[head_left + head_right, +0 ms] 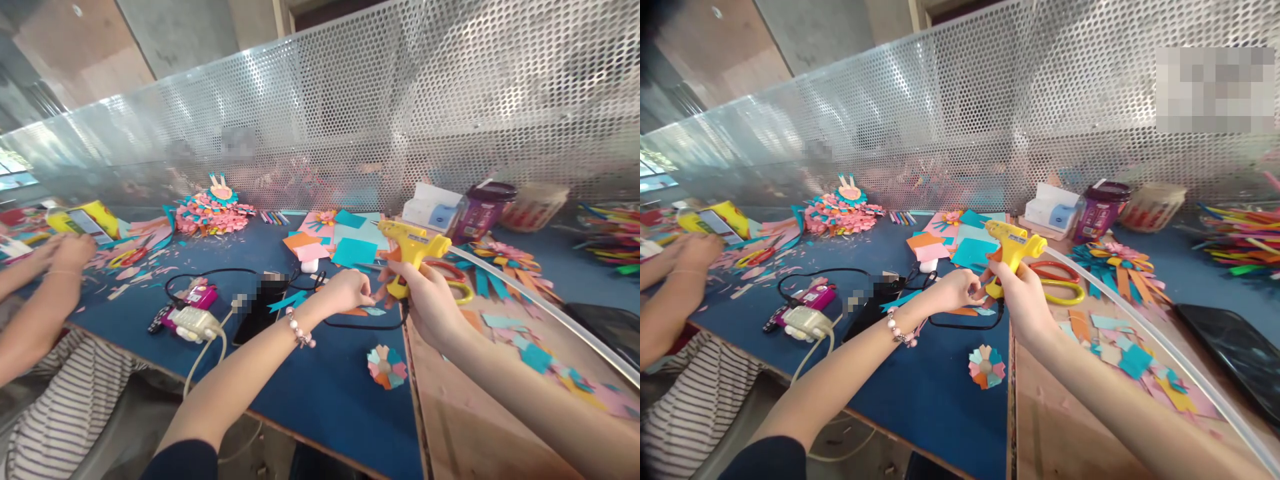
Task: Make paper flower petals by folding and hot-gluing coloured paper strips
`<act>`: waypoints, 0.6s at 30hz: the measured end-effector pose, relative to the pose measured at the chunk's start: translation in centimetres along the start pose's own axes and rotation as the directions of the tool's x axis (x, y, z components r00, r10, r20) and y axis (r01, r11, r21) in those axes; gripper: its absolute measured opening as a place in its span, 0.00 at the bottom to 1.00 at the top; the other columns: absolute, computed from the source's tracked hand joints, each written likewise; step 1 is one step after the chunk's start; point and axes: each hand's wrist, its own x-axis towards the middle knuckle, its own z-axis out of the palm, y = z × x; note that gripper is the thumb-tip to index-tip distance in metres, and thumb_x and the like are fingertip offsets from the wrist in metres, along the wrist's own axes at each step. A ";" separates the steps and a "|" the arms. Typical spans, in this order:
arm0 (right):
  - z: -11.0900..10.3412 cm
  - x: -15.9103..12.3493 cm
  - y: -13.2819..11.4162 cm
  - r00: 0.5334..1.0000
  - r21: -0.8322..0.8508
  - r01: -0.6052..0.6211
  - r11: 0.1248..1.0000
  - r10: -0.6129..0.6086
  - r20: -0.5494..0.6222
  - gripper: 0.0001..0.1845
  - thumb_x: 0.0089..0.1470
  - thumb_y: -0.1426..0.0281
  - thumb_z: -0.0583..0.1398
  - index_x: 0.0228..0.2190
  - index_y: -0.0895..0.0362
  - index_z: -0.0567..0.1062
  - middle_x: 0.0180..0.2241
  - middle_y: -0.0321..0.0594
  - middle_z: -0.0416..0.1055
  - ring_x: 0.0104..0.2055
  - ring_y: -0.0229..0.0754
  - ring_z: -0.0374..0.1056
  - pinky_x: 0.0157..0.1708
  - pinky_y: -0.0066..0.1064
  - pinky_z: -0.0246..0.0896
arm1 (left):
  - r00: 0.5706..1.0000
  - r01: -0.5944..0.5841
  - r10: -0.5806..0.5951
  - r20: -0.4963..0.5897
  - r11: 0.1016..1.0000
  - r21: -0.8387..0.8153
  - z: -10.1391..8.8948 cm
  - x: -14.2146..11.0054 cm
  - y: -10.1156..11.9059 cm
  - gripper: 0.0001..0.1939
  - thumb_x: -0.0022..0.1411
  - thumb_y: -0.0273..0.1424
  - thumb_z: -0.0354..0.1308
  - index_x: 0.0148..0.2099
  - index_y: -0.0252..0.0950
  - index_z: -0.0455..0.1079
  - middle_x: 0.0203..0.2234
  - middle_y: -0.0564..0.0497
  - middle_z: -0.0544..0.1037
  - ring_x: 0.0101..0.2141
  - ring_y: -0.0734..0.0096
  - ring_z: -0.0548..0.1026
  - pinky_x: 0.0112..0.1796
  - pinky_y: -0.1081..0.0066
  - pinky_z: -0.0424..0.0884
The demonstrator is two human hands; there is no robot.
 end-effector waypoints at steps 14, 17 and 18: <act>0.5 -1.3 2.2 0.999 0.093 0.030 0.995 -0.032 0.022 0.10 0.50 0.66 0.60 0.35 0.57 0.67 0.29 0.34 0.69 0.16 0.34 0.64 0.09 0.26 0.57 | 0.949 0.002 -0.204 -0.242 0.769 -0.639 -5.2 -2.4 -2.0 0.11 0.55 0.35 0.61 0.40 0.35 0.71 0.29 0.50 0.77 0.28 0.72 0.75 0.24 0.77 0.64; 0.5 -1.9 2.7 0.995 0.051 0.032 0.998 -0.036 0.093 0.13 0.52 0.64 0.60 0.39 0.56 0.67 0.25 0.32 0.68 0.15 0.34 0.63 0.09 0.24 0.52 | 0.927 0.057 -0.307 -0.215 0.683 -0.729 -5.2 -2.6 -2.6 0.11 0.55 0.36 0.60 0.39 0.35 0.70 0.29 0.49 0.76 0.29 0.72 0.75 0.22 0.79 0.60; 0.5 -2.1 2.8 0.993 0.037 0.028 0.999 -0.032 0.117 0.14 0.52 0.63 0.60 0.40 0.56 0.66 0.23 0.31 0.67 0.14 0.33 0.62 0.09 0.23 0.51 | 0.923 0.064 -0.324 -0.207 0.661 -0.748 -5.2 -2.6 -2.9 0.12 0.55 0.36 0.60 0.39 0.35 0.70 0.30 0.49 0.77 0.30 0.72 0.75 0.23 0.79 0.61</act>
